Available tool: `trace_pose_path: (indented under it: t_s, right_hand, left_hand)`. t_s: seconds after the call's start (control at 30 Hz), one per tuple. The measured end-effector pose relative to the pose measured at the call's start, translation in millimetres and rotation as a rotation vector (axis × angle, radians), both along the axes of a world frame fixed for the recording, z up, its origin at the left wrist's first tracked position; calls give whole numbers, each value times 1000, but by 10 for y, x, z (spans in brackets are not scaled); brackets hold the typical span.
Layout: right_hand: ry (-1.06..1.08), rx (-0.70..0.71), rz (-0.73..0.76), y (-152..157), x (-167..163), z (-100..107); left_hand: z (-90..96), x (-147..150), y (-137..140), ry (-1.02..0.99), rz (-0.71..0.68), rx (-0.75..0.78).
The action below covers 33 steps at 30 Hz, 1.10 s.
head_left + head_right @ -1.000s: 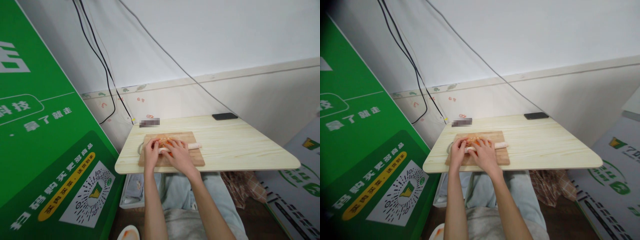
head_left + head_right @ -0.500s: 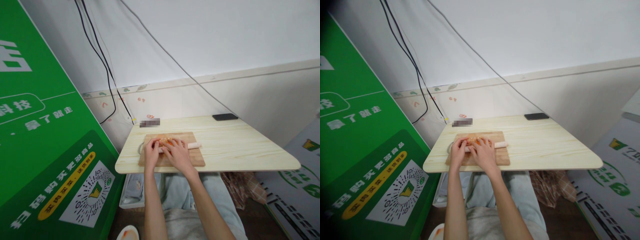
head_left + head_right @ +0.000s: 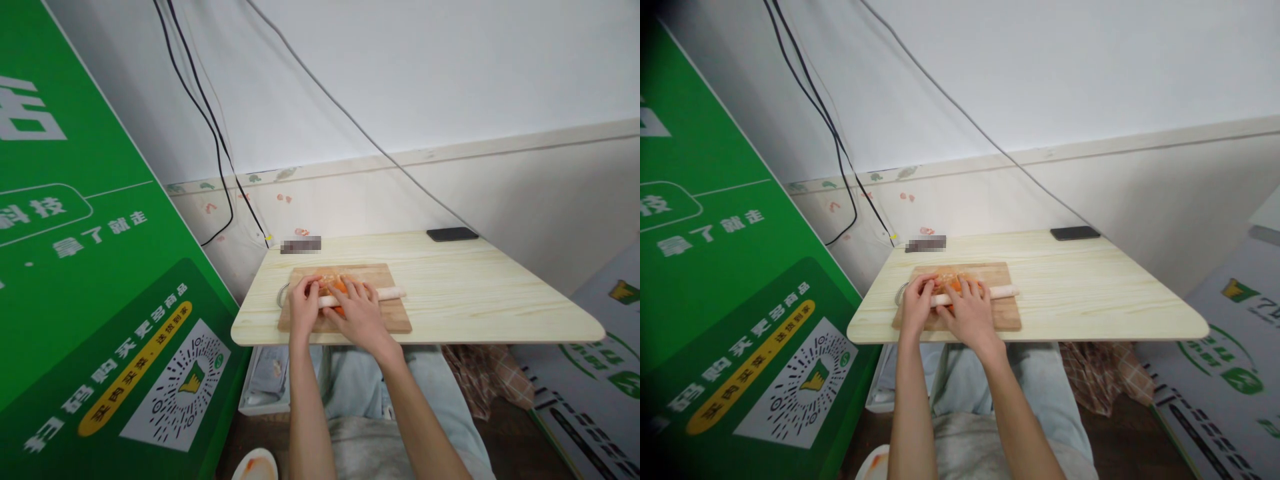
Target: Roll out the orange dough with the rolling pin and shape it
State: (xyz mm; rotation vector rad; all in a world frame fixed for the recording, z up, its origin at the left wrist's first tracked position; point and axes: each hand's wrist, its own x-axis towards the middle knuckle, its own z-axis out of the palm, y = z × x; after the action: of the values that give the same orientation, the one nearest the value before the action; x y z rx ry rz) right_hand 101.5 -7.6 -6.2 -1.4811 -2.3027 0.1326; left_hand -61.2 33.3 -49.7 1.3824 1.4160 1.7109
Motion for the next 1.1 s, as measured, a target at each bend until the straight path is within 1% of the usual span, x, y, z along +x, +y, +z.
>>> trace_pose_path:
  t_s: [0.13, 0.53, 0.83, 0.97, 1.1]
  right_hand:
    - [4, 10, -17, 22, -41, -12]
    - [23, 22, 72, -51, 111, -18]
    - [11, 5, 5, -2, 14, -3]
    - [19, 25, 11, 8, 5, 1]
    - [7, -3, 6, 4, 1, 33]
  left_hand:
    - [-7, -1, 4, -5, 5, -2]
    - [-13, -7, -10, 29, 16, 10]
    - [-2, 4, -7, 4, 9, 7]
    - [5, 0, -9, 13, 12, 9]
    - [4, -1, -8, 11, 16, 6]
